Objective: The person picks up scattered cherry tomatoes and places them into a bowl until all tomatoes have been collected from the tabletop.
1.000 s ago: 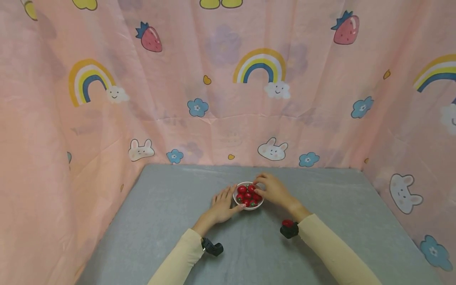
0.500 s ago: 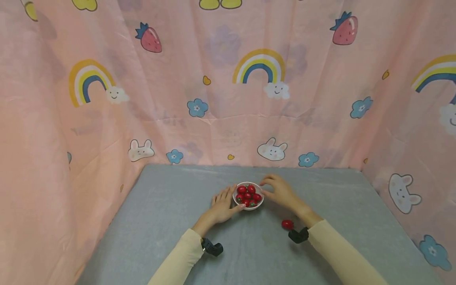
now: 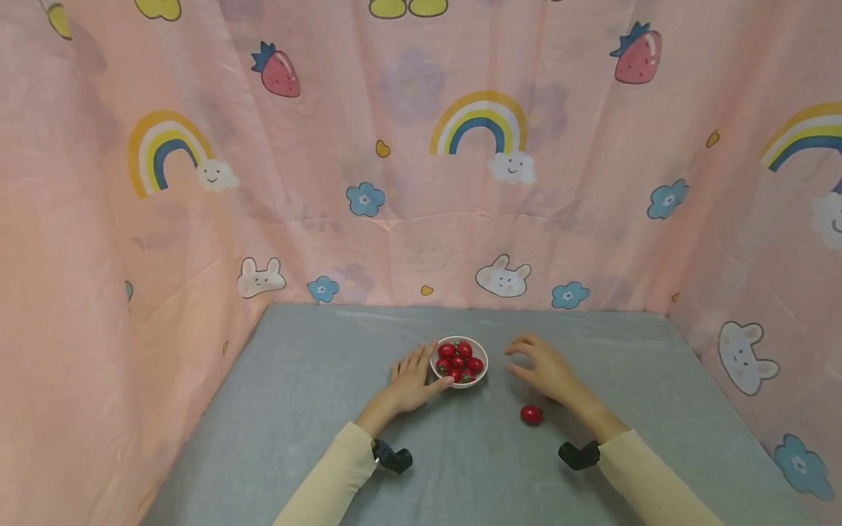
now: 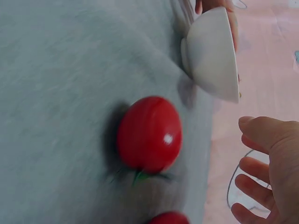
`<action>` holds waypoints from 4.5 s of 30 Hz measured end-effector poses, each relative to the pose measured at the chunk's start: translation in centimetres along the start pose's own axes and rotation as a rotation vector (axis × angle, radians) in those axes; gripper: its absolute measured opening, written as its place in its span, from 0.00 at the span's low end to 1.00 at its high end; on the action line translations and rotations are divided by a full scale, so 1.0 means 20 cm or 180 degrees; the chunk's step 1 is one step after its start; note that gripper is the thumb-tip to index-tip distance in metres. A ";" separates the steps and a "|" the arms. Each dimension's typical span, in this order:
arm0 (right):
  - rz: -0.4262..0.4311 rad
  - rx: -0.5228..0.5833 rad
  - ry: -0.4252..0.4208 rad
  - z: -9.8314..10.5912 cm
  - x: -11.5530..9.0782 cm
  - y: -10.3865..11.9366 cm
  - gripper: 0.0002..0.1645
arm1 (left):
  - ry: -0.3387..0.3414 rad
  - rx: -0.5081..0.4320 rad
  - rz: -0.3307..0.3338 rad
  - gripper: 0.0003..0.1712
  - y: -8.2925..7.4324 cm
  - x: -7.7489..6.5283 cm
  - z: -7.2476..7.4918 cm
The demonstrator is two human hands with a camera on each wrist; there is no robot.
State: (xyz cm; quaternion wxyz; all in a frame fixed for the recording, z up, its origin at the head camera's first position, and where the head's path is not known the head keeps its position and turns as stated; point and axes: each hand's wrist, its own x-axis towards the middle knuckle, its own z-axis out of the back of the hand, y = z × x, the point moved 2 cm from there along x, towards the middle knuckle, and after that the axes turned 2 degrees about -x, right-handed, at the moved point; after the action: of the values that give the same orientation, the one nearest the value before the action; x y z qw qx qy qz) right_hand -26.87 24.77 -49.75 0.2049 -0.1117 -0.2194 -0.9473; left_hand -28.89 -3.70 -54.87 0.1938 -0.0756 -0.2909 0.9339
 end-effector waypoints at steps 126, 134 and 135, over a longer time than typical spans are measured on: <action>-0.0154 -0.0209 0.0131 0.01 0.05 0.12 0.29 | -0.0078 0.0008 -0.0125 0.56 -0.06 -0.04 0.04; -0.0005 -0.0186 0.0141 -0.01 0.13 0.26 0.26 | -0.0005 0.0046 -0.0064 0.56 -0.04 -0.03 0.02; 0.0012 -0.0176 0.0138 -0.01 0.14 0.27 0.26 | 0.0011 0.0057 -0.0059 0.56 -0.04 -0.03 0.02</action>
State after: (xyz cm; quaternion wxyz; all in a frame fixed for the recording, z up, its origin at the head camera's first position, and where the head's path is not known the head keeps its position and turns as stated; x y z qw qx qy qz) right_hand -27.07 19.22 -47.09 0.2083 -0.0971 -0.1884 -0.9548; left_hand -28.23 -3.51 -54.13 0.2035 -0.0728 -0.2828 0.9345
